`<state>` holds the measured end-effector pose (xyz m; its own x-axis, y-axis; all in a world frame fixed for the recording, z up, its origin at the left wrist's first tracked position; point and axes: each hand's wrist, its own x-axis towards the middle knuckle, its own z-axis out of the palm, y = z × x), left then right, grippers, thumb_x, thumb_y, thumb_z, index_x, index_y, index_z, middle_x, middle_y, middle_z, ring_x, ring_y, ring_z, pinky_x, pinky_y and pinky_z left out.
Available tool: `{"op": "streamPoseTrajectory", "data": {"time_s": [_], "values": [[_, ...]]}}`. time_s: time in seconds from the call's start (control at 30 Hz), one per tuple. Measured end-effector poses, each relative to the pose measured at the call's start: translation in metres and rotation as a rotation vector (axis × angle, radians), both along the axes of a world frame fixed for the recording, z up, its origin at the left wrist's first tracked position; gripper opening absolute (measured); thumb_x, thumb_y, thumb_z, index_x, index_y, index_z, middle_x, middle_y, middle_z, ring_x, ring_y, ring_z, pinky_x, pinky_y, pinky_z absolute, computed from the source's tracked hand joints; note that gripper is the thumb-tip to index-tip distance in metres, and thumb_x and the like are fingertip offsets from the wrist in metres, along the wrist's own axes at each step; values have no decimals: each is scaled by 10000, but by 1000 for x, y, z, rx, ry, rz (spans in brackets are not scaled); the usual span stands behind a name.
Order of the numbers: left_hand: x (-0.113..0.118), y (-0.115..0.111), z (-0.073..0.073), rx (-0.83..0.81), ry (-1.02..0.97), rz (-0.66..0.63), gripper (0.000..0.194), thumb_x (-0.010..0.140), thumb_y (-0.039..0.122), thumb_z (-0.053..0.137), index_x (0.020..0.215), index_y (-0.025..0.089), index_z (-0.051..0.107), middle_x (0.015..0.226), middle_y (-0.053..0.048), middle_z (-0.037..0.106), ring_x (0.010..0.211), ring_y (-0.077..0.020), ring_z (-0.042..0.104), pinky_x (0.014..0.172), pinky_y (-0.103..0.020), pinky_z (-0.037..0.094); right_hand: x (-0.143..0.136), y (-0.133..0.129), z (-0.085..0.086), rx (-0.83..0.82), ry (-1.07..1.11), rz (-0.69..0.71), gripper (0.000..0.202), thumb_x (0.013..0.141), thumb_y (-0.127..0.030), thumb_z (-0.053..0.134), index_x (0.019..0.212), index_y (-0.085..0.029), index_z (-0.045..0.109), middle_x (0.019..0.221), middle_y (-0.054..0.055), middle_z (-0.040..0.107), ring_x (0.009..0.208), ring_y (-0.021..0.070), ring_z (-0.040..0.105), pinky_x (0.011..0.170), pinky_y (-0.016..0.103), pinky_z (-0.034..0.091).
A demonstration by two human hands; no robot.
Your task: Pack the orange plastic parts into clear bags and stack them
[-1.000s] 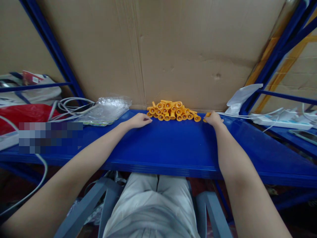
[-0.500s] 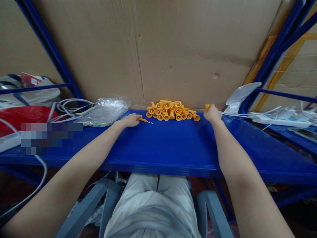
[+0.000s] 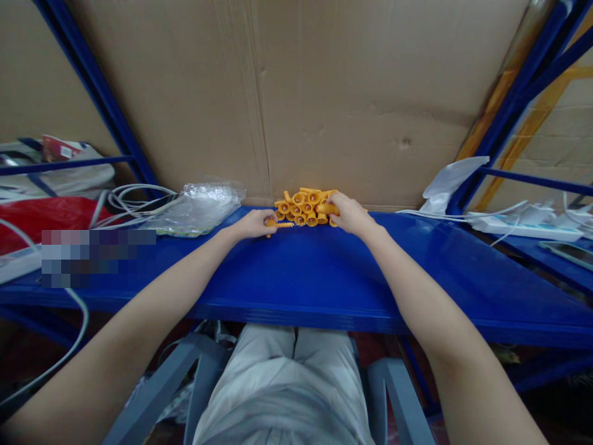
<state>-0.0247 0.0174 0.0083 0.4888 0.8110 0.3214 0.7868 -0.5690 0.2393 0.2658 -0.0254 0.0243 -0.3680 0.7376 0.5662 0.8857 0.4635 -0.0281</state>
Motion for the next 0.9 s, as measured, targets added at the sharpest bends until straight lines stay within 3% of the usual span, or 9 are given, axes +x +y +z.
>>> {"op": "streamPoseTrajectory", "data": {"time_s": [0.1,0.23,0.73,0.9], "values": [[1,1,-1,14,-30,-30,263,669,295,596,903,189,653,682,27,632,636,-140,580,581,-230,381,-13,-3,-7,-98,-61,84,286,790,-165,532,1068,-164,600,1125,119,662,1043,259,618,915,386,470],[1,2,-3,27,-31,-27,272,666,292,603,907,181,664,695,16,634,645,-144,578,595,-238,385,-22,-5,-12,-152,-88,93,281,802,-163,554,1077,-171,609,1133,110,670,1040,250,626,903,369,476],[2,0,-2,23,-60,-25,259,653,294,604,879,181,660,684,17,621,641,-147,564,597,-245,370,-22,-7,-10,-146,-167,-41,251,837,-125,522,1066,-151,620,1144,128,670,1061,257,628,907,359,471],[4,0,-3,31,-86,-36,228,643,283,608,842,181,651,614,41,576,588,-132,530,563,-238,344,-14,1,-15,-112,-139,26,226,811,-99,539,1009,-153,634,1079,123,683,1004,252,641,872,363,492]]}}
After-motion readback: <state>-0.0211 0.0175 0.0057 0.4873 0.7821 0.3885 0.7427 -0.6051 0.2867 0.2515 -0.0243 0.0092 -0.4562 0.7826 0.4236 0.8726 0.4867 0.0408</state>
